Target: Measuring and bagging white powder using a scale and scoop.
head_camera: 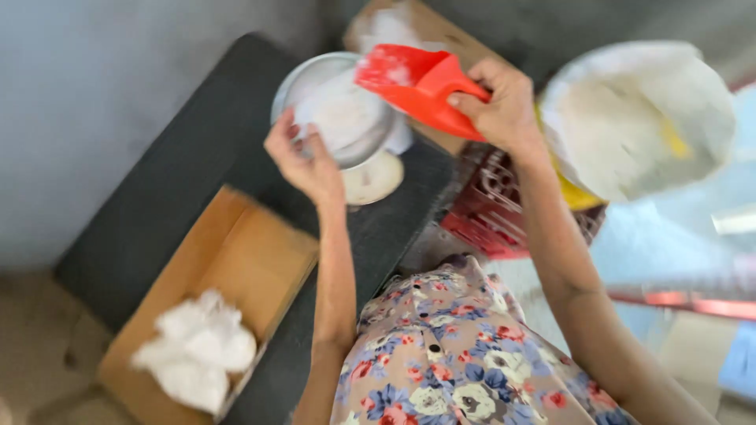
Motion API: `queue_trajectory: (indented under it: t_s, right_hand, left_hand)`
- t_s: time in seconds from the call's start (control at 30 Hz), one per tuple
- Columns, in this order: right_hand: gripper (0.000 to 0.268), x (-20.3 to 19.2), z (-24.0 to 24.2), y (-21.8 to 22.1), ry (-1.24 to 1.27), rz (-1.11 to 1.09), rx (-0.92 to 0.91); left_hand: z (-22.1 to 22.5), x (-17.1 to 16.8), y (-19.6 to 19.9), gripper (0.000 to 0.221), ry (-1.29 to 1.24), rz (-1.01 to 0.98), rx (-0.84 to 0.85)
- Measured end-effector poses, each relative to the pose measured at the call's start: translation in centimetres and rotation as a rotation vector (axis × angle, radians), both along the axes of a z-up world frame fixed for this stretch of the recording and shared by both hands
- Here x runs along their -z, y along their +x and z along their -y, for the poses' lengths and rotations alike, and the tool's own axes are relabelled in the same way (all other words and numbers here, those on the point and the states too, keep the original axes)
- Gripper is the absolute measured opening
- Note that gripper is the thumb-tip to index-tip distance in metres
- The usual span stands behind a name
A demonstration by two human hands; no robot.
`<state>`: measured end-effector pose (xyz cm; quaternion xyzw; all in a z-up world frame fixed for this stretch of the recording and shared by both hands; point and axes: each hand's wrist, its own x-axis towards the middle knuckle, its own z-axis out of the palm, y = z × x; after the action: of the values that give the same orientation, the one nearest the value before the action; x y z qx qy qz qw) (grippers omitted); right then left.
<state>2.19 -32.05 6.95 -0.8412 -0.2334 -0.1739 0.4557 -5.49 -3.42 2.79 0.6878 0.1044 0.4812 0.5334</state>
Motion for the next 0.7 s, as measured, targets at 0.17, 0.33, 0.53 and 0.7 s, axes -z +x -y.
queue_trajectory:
  t_s: [0.17,0.33,0.53,0.7]
  right_hand:
    - [0.019,1.9,8.5,-2.1,0.286,-0.176,0.088]
    - [0.025,2.3,20.0,-5.7,-0.041,-0.016,0.381]
    - [0.028,5.3,29.3,-8.8,-0.164,-0.271,0.728]
    - [0.042,9.4,31.0,-7.1,-0.576,-0.585,0.826]
  left_hand:
    - [6.5,-2.7,1.0,0.03,0.12,0.02,0.105]
    - [12.7,-2.8,3.0,0.027,0.166,0.038,0.245]
    - [19.9,3.7,7.4,0.024,0.06,-0.1,0.529]
    - [26.5,10.5,9.5,0.026,-0.291,-0.344,0.859]
